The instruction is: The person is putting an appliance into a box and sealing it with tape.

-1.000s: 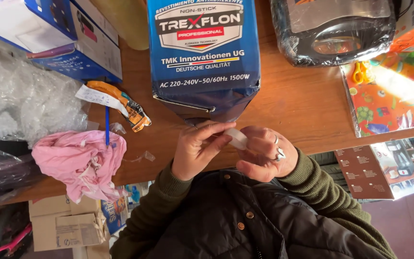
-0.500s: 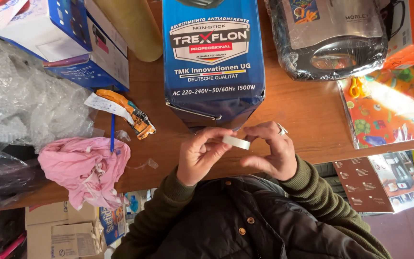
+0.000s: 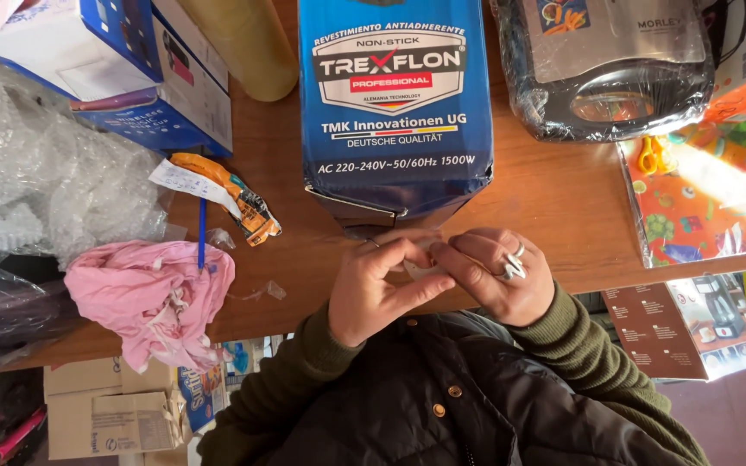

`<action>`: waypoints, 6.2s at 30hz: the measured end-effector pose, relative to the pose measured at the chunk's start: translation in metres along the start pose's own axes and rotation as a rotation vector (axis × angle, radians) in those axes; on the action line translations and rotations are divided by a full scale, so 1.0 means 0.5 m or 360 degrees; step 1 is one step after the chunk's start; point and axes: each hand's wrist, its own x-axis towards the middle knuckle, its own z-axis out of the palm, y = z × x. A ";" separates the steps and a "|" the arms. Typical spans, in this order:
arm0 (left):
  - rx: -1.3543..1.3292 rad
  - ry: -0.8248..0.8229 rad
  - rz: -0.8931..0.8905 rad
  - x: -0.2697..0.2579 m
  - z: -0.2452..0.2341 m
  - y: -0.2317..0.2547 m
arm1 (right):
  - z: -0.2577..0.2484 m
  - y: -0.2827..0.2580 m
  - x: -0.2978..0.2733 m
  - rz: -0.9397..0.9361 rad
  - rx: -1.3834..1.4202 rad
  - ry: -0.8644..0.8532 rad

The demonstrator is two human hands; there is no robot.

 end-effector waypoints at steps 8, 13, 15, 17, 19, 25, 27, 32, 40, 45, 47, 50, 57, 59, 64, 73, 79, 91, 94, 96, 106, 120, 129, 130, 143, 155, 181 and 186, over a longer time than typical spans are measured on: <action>-0.0413 -0.0244 -0.0184 -0.015 -0.026 -0.014 | 0.011 -0.002 -0.004 0.0026 0.0189 0.0025; -0.0670 -0.0389 -0.0365 -0.022 -0.037 -0.040 | 0.015 0.001 -0.006 0.0104 0.0354 0.0041; -0.0792 -0.0419 -0.0399 -0.028 -0.039 -0.051 | 0.018 0.003 -0.011 0.0133 0.0424 0.0035; -0.0882 -0.0530 -0.0400 -0.035 -0.044 -0.061 | 0.019 0.003 -0.014 0.0159 0.0509 0.0042; -0.0931 -0.0565 -0.0383 -0.041 -0.044 -0.066 | 0.022 0.000 -0.022 0.0185 0.0548 0.0058; -0.1198 -0.0669 -0.0403 -0.042 -0.044 -0.062 | 0.016 -0.001 -0.027 0.0353 0.0688 0.0072; -0.1287 -0.0656 -0.0380 -0.049 -0.043 -0.064 | 0.017 -0.004 -0.032 0.0409 0.0724 0.0044; -0.1138 -0.0589 -0.0462 -0.059 -0.040 -0.066 | 0.017 -0.010 -0.041 0.0585 0.0857 0.0018; -0.1040 -0.0333 -0.0459 -0.050 -0.028 -0.031 | 0.008 -0.024 -0.020 0.0393 0.0401 0.0032; -0.0724 -0.0135 -0.0325 -0.050 0.000 -0.025 | 0.001 -0.041 0.001 0.0134 0.0165 0.0013; -0.0679 -0.0069 -0.0438 -0.057 0.007 -0.035 | 0.000 -0.046 -0.001 0.0120 0.0222 0.0003; -0.1177 -0.0200 -0.0449 -0.065 0.003 -0.054 | 0.011 -0.035 -0.013 0.0199 0.0350 0.0024; -0.1221 -0.0314 -0.0633 -0.083 -0.002 -0.076 | 0.014 -0.024 -0.017 0.0291 0.0542 0.0057; -0.1203 -0.0388 -0.0504 -0.066 -0.011 -0.051 | 0.010 -0.024 -0.021 0.0311 0.0548 0.0058; -0.1265 -0.0492 -0.0433 -0.062 -0.015 -0.055 | 0.010 -0.016 -0.025 0.0371 0.0662 0.0100; -0.1430 -0.0529 -0.0489 -0.072 0.008 -0.081 | 0.002 -0.022 -0.023 0.0370 0.0876 0.0096; -0.1300 -0.0365 -0.0497 -0.084 0.018 -0.096 | 0.002 -0.027 -0.010 0.0298 0.0724 0.0017; -0.1530 -0.0547 -0.0588 -0.085 0.009 -0.070 | 0.014 -0.025 -0.052 0.0519 0.1206 0.0072; -0.1614 -0.0562 -0.0544 -0.095 0.015 -0.082 | 0.016 -0.024 -0.059 0.0539 0.1289 0.0063; -0.1617 -0.0576 -0.0531 -0.098 0.017 -0.078 | 0.019 -0.024 -0.065 0.0552 0.1336 0.0064; -0.1430 -0.0464 -0.0494 -0.095 0.027 -0.052 | 0.011 -0.039 -0.054 0.0527 0.1220 0.0109; -0.1646 -0.0360 -0.0411 -0.100 0.027 -0.069 | 0.030 -0.040 -0.039 0.0395 0.1119 0.0078; -0.1535 -0.0304 -0.0433 -0.104 0.020 -0.099 | 0.009 -0.060 0.000 0.0268 0.0729 0.0042; -0.1536 -0.0286 -0.0442 -0.101 0.021 -0.099 | 0.005 -0.062 0.006 0.0201 0.0605 0.0028; -0.1635 -0.0514 -0.0482 -0.051 0.048 -0.100 | -0.021 -0.048 -0.031 0.0349 0.0471 0.0131; -0.1666 -0.0548 -0.0542 -0.041 0.084 -0.144 | -0.028 -0.039 -0.053 0.0256 0.0214 0.0287; -0.0471 0.0350 -0.0244 -0.091 -0.047 0.017 | 0.115 -0.040 0.037 -0.0164 0.0348 0.0299; 0.0402 0.0283 0.0036 -0.059 -0.060 0.040 | 0.093 -0.013 -0.026 -0.0281 0.0299 0.0097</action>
